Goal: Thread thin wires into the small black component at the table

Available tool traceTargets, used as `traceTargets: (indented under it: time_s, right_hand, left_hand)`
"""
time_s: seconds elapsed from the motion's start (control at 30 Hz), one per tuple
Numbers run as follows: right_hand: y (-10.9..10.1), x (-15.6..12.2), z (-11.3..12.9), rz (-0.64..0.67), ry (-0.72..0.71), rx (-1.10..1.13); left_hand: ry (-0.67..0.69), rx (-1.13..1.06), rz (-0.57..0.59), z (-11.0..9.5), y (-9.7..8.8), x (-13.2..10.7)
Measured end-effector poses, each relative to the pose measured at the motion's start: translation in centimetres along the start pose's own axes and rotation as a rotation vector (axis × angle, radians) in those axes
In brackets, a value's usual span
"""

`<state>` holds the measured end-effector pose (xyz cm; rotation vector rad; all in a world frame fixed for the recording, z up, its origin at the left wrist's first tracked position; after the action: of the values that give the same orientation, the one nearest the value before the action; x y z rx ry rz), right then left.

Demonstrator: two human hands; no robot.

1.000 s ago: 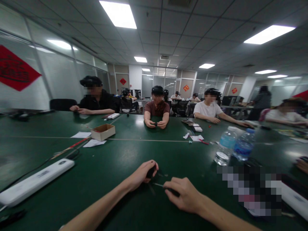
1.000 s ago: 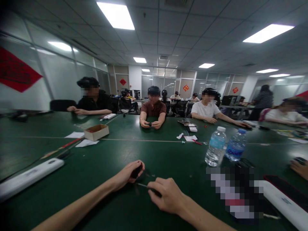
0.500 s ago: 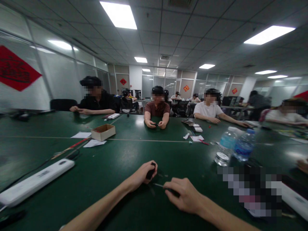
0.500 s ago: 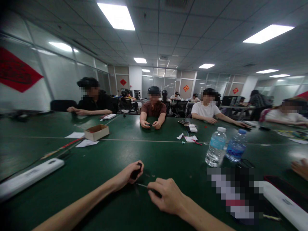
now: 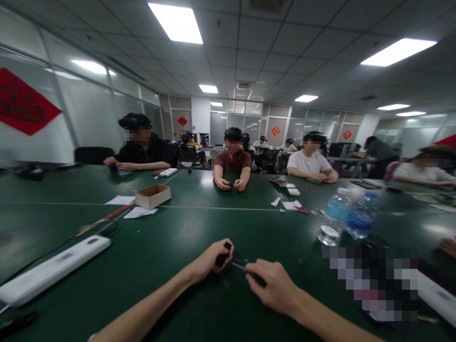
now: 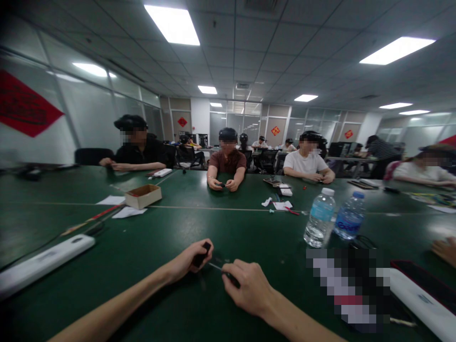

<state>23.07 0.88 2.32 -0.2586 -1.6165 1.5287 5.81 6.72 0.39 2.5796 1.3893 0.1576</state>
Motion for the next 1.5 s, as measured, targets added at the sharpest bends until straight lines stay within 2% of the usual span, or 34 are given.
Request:
traceTargets:
  time_s: [0.43,1.03,1.5]
  right_hand:
    - [0.22,-0.07,-0.25,0.004,0.033,-0.015]
    - [0.13,0.02,-0.32,0.013,0.06,0.001]
    - [0.16,0.04,-0.28,-0.001,0.057,0.001]
  left_hand:
    - [0.0,0.088,-0.02,-0.08,-0.07,-0.07]
    - [0.046,0.091,0.06,-0.16,0.05,-0.11]
    - [-0.016,0.147,0.047,0.15,-0.11,0.0]
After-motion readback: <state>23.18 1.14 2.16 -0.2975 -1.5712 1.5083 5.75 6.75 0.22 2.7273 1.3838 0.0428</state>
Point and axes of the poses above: each hand's wrist, its own x-axis towards the middle knuckle, its own y-axis out of the palm, z = x × y, the point moved 5 cm from there along x, towards the middle knuckle, and after that the axes turned 11 degrees about -x, right-handed, at the moved point
